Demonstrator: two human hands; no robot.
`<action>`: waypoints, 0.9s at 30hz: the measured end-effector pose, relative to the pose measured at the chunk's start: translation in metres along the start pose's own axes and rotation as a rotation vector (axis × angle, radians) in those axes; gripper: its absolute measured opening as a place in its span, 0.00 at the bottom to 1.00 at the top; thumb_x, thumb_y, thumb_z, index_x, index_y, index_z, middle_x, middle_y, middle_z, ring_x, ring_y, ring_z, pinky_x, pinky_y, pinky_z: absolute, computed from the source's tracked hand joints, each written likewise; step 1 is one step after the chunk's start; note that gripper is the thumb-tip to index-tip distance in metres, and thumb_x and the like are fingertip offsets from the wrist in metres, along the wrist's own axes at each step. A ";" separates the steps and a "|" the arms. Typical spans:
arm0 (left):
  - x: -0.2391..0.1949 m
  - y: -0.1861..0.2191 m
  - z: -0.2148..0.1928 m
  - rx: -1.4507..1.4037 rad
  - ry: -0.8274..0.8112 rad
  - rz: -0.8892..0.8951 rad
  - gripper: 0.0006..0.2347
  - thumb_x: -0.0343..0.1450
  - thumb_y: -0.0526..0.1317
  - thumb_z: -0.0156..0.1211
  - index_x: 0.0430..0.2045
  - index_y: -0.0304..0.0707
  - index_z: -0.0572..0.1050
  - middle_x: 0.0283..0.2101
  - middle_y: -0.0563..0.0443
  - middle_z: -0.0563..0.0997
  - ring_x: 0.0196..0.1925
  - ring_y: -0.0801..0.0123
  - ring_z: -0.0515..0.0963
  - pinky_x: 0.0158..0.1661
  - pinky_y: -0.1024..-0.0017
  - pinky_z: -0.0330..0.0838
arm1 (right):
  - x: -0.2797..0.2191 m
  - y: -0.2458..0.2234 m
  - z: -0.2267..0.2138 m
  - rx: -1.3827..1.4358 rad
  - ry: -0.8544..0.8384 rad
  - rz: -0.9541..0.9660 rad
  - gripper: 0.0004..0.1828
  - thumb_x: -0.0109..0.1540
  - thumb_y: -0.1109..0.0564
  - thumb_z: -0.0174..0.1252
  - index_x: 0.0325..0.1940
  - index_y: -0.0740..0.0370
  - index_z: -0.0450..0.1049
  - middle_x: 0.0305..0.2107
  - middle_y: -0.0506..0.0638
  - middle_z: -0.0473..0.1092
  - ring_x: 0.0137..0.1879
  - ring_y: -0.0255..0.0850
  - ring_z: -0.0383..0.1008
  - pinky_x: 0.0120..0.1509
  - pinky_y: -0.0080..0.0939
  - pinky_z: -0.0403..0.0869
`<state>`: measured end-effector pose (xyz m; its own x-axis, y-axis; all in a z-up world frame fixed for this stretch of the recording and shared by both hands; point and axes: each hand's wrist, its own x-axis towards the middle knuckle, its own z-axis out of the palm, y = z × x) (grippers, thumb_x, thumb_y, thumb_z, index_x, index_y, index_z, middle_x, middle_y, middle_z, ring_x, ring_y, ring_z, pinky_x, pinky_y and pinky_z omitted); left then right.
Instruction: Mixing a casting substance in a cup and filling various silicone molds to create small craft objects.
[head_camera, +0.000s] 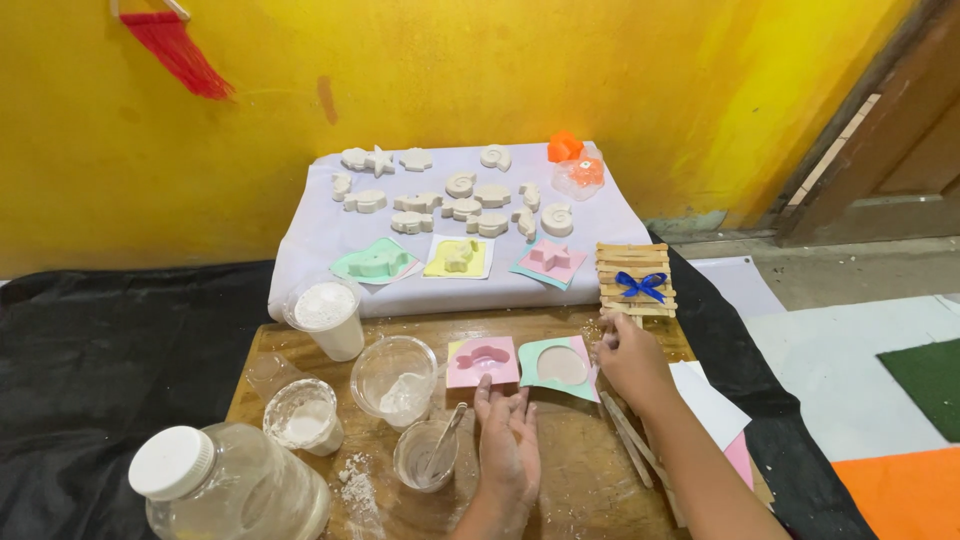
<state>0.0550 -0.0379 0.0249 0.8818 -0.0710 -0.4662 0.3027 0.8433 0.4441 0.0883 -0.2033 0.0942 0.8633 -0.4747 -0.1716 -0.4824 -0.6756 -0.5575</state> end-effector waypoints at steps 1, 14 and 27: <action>0.002 -0.001 -0.003 0.041 -0.017 0.021 0.36 0.67 0.26 0.50 0.72 0.44 0.46 0.77 0.38 0.41 0.76 0.45 0.55 0.73 0.54 0.52 | -0.010 -0.001 -0.004 0.004 -0.002 -0.002 0.22 0.65 0.56 0.46 0.63 0.51 0.70 0.41 0.49 0.78 0.47 0.45 0.77 0.48 0.47 0.73; 0.007 0.002 0.005 0.142 0.005 0.065 0.37 0.63 0.26 0.52 0.68 0.47 0.46 0.75 0.36 0.45 0.78 0.53 0.50 0.75 0.56 0.46 | -0.040 0.027 0.030 0.326 -0.018 -0.010 0.25 0.59 0.58 0.59 0.62 0.52 0.69 0.28 0.48 0.78 0.34 0.40 0.77 0.43 0.40 0.72; 0.011 -0.015 -0.002 0.011 -0.052 -0.010 0.31 0.66 0.26 0.48 0.65 0.51 0.49 0.76 0.35 0.46 0.75 0.35 0.57 0.71 0.44 0.54 | -0.046 0.026 0.038 0.469 0.037 0.034 0.24 0.61 0.61 0.60 0.62 0.55 0.69 0.32 0.52 0.78 0.34 0.41 0.78 0.43 0.39 0.76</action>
<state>0.0593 -0.0502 0.0113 0.8963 -0.1072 -0.4303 0.3153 0.8363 0.4485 0.0415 -0.1774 0.0568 0.8382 -0.5175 -0.1722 -0.3841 -0.3358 -0.8601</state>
